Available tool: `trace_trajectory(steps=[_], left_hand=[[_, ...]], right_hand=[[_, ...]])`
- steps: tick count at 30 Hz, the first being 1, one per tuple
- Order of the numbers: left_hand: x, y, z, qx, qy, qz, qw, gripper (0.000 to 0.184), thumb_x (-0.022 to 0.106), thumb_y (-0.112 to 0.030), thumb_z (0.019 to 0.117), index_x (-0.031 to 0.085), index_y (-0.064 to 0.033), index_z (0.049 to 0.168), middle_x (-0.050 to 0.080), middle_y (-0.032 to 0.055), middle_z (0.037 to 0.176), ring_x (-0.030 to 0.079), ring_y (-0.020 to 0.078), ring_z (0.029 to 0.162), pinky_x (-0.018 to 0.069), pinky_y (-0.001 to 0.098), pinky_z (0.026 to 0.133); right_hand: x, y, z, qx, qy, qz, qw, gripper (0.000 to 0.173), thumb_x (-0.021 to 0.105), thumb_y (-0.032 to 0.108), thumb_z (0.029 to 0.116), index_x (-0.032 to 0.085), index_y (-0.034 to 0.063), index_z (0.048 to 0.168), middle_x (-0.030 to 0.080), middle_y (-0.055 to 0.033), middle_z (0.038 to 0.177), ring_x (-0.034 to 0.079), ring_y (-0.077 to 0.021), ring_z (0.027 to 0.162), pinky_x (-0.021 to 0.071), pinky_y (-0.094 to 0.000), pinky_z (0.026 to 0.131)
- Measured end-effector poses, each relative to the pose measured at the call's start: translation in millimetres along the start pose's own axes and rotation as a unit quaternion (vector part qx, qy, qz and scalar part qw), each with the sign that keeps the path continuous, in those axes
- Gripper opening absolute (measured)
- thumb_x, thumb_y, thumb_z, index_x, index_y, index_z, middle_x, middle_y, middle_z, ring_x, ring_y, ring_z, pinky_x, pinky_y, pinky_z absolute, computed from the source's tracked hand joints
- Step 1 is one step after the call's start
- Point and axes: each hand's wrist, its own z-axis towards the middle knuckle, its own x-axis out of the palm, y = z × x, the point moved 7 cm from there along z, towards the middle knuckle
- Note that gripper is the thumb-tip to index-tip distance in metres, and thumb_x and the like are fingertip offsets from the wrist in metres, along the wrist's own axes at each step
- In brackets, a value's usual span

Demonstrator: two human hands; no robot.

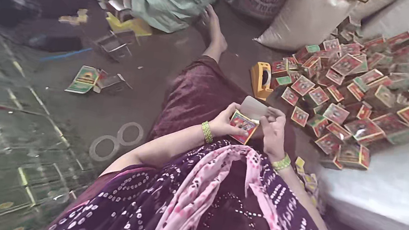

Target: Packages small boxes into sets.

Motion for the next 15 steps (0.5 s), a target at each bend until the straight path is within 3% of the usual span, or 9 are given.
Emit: trace_trajectory(steps=[2,4,6,9,15], left_hand=[[-3.0,1.8,2.1,0.004,-0.013,0.008,1.000,0.098,0.095,-0.010,0.0613,0.034,-0.0063,0.138,0.067,0.0113,0.117,0.071,0.0196,0.104,0.0608,0.0402,0.092],[-3.4,3.0,2.9,0.012,-0.014,0.013,1.000,0.108,0.096,-0.010,0.0588,0.029,-0.0074,0.143,0.068,0.0107,0.117,0.071,0.0191,0.104,0.0606,0.0400,0.092],[-2.8,3.4,2.6,0.022,-0.007,0.019,1.000,0.105,0.096,-0.009,0.0600,0.032,-0.0077,0.143,0.068,0.0095,0.117,0.071,0.0179,0.103,0.0608,0.0390,0.091],[-3.1,3.0,2.8,0.041,0.005,0.032,0.999,0.097,0.095,-0.010,0.0614,0.039,-0.0067,0.140,0.068,0.0089,0.116,0.070,0.0172,0.101,0.0614,0.0381,0.089],[1.4,1.1,-0.3,0.051,0.031,0.042,0.997,0.096,0.096,-0.009,0.0603,0.040,-0.0071,0.139,0.069,0.0091,0.115,0.071,0.0179,0.101,0.0618,0.0390,0.089]], right_hand=[[-2.1,6.8,3.1,0.043,0.010,0.030,0.999,0.054,0.066,0.029,0.0983,0.041,0.0050,0.139,0.073,-0.0071,0.112,0.072,-0.0153,0.100,0.0591,-0.0334,0.088],[2.4,8.9,5.5,0.057,0.044,0.030,0.997,0.037,0.075,0.012,0.0907,0.062,0.0007,0.123,0.075,-0.0105,0.106,0.073,-0.0186,0.092,0.0620,-0.0354,0.084],[9.6,12.3,8.2,0.044,0.083,-0.043,0.995,0.024,0.083,0.009,0.0835,0.077,0.0032,0.106,0.073,-0.0071,0.102,0.071,-0.0146,0.086,0.0627,-0.0316,0.078],[14.8,20.0,10.1,0.001,0.123,-0.154,0.980,0.022,0.085,0.017,0.0839,0.081,0.0086,0.104,0.074,-0.0051,0.111,0.071,-0.0134,0.101,0.0620,-0.0301,0.086],[6.8,27.0,11.5,-0.040,0.119,-0.145,0.981,0.015,0.081,0.010,0.0869,0.081,0.0071,0.102,0.076,-0.0027,0.101,0.071,-0.0113,0.097,0.0610,-0.0293,0.088]])
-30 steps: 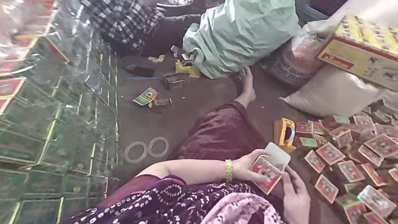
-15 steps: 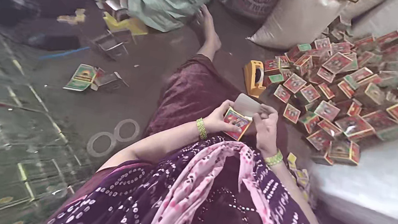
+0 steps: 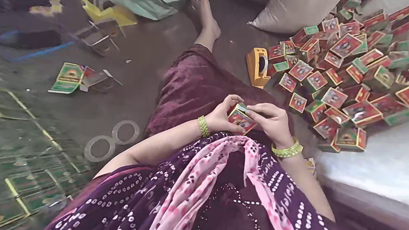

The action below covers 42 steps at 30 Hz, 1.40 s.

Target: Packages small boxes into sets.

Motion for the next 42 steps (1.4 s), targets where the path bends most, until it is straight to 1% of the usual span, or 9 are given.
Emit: trace_trajectory(steps=[6,12,15,19,23,27,33,39,42], left_hand=[[-1.5,3.1,-0.7,-0.020,-0.020,0.007,1.000,0.090,0.094,-0.010,0.0623,0.044,-0.0076,0.137,0.071,0.0089,0.112,0.072,0.0171,0.098,0.0625,0.0382,0.086],[-14.3,13.5,2.4,-0.045,-0.108,-0.040,0.992,0.067,0.088,-0.012,0.0773,0.051,-0.0066,0.133,0.071,0.0099,0.108,0.072,0.0184,0.093,0.0631,0.0371,0.084],[-13.7,13.4,8.1,-0.049,-0.102,-0.072,0.991,0.049,0.079,-0.013,0.0876,0.054,-0.0058,0.129,0.072,0.0114,0.110,0.073,0.0209,0.092,0.0629,0.0387,0.083],[-19.6,19.4,16.4,-0.078,-0.115,-0.086,0.987,0.039,0.067,-0.017,0.0951,0.052,-0.0074,0.130,0.071,0.0101,0.108,0.072,0.0194,0.092,0.0612,0.0378,0.084],[-20.1,23.5,23.3,-0.065,-0.111,-0.097,0.987,0.035,0.062,-0.018,0.0977,0.052,-0.0027,0.127,0.070,0.0107,0.109,0.072,0.0189,0.094,0.0617,0.0384,0.086],[-22.3,20.7,28.2,-0.062,-0.107,-0.092,0.988,0.035,0.061,-0.017,0.0980,0.050,-0.0009,0.127,0.069,0.0099,0.110,0.072,0.0173,0.094,0.0617,0.0361,0.085],[-27.8,20.6,35.2,-0.043,-0.115,-0.087,0.989,0.030,0.054,-0.016,0.1019,0.050,-0.0007,0.127,0.068,0.0106,0.114,0.070,0.0167,0.096,0.0608,0.0346,0.085],[-26.8,21.8,34.8,-0.056,-0.119,-0.085,0.988,0.030,0.055,-0.016,0.1023,0.051,-0.0010,0.128,0.068,0.0101,0.111,0.070,0.0151,0.096,0.0607,0.0335,0.086],[-26.8,25.6,33.9,-0.059,-0.122,-0.092,0.987,0.030,0.056,-0.017,0.1026,0.051,-0.0018,0.128,0.069,0.0108,0.112,0.071,0.0163,0.097,0.0606,0.0347,0.088]], right_hand=[[13.9,8.2,-5.3,-0.052,0.075,-0.113,0.989,0.023,0.061,0.016,0.0978,0.079,0.0107,0.110,0.067,-0.0053,0.109,0.063,-0.0111,0.100,0.0568,-0.0285,0.085],[26.3,-1.3,-16.3,-0.125,-0.020,-0.193,0.973,0.026,0.059,0.006,0.1013,0.072,0.0004,0.123,0.073,-0.0114,0.123,0.070,-0.0201,0.116,0.0550,-0.0382,0.106],[-3.3,-29.7,13.2,0.019,-0.009,-0.029,0.999,0.023,0.064,0.011,0.1003,0.073,0.0010,0.119,0.076,-0.0087,0.113,0.073,-0.0151,0.102,0.0614,-0.0351,0.093],[-71.0,-109.3,67.8,0.244,-0.071,-0.087,0.963,0.033,0.060,0.027,0.1040,0.064,0.0096,0.132,0.070,-0.0107,0.122,0.069,-0.0224,0.103,0.0567,-0.0447,0.089],[-106.6,-208.3,132.3,0.319,-0.071,-0.190,0.926,0.045,0.068,0.028,0.0981,0.060,0.0030,0.135,0.066,-0.0221,0.129,0.063,-0.0380,0.119,0.0483,-0.0609,0.102],[-103.7,-248.5,160.6,0.377,-0.006,-0.232,0.897,0.051,0.071,0.042,0.0953,0.066,0.0042,0.129,0.067,-0.0256,0.123,0.064,-0.0424,0.113,0.0484,-0.0650,0.097],[-101.4,-250.7,167.7,0.401,-0.015,-0.211,0.891,0.044,0.081,0.039,0.0872,0.074,0.0089,0.119,0.071,-0.0202,0.115,0.066,-0.0387,0.108,0.0507,-0.0632,0.094],[-103.1,-220.8,132.0,0.442,-0.117,-0.050,0.888,0.034,0.083,0.022,0.0849,0.070,0.0052,0.111,0.067,-0.0045,0.088,0.055,-0.0109,0.067,0.0503,-0.0320,0.064],[-96.8,-226.4,117.6,0.464,-0.098,-0.039,0.880,0.034,0.081,0.026,0.0878,0.069,0.0072,0.114,0.061,-0.0007,0.081,0.047,-0.0077,0.060,0.0440,-0.0286,0.056]])
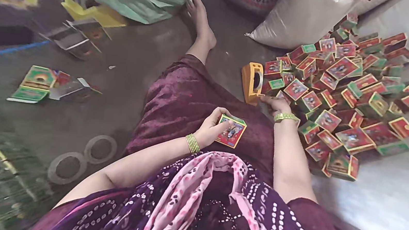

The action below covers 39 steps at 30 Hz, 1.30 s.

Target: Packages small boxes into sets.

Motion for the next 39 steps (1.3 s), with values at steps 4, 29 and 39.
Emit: trace_trajectory(steps=[4,29,39], left_hand=[[-0.5,0.2,-2.6,0.001,-0.003,0.013,1.000,0.031,0.057,-0.019,0.1021,0.052,-0.0026,0.128,0.068,0.0101,0.110,0.070,0.0155,0.097,0.0604,0.0344,0.087],[3.7,-6.5,-21.2,0.011,-0.027,0.122,0.992,0.053,0.082,-0.018,0.0858,0.053,-0.0077,0.129,0.071,0.0097,0.107,0.072,0.0180,0.086,0.0627,0.0375,0.078],[4.5,-3.3,-22.0,0.053,0.006,0.071,0.996,0.070,0.064,-0.023,0.0858,0.030,0.0001,0.142,0.062,0.0124,0.122,0.067,0.0177,0.105,0.0590,0.0381,0.089]], right_hand=[[10.6,-3.9,-1.7,0.007,-0.019,0.001,1.000,0.040,0.081,0.029,0.0879,0.069,0.0062,0.118,0.067,-0.0070,0.093,0.057,-0.0136,0.071,0.0510,-0.0351,0.066],[88.0,2.3,-207.0,-0.124,0.148,0.223,0.955,0.027,0.067,0.019,0.0993,0.071,0.0046,0.122,0.074,-0.0102,0.106,0.069,-0.0179,0.092,0.0578,-0.0344,0.079],[70.4,11.9,-212.9,-0.202,0.235,-0.046,0.950,0.052,0.078,0.044,0.0881,0.067,0.0059,0.123,0.074,-0.0086,0.106,0.073,-0.0161,0.093,0.0625,-0.0372,0.084]])
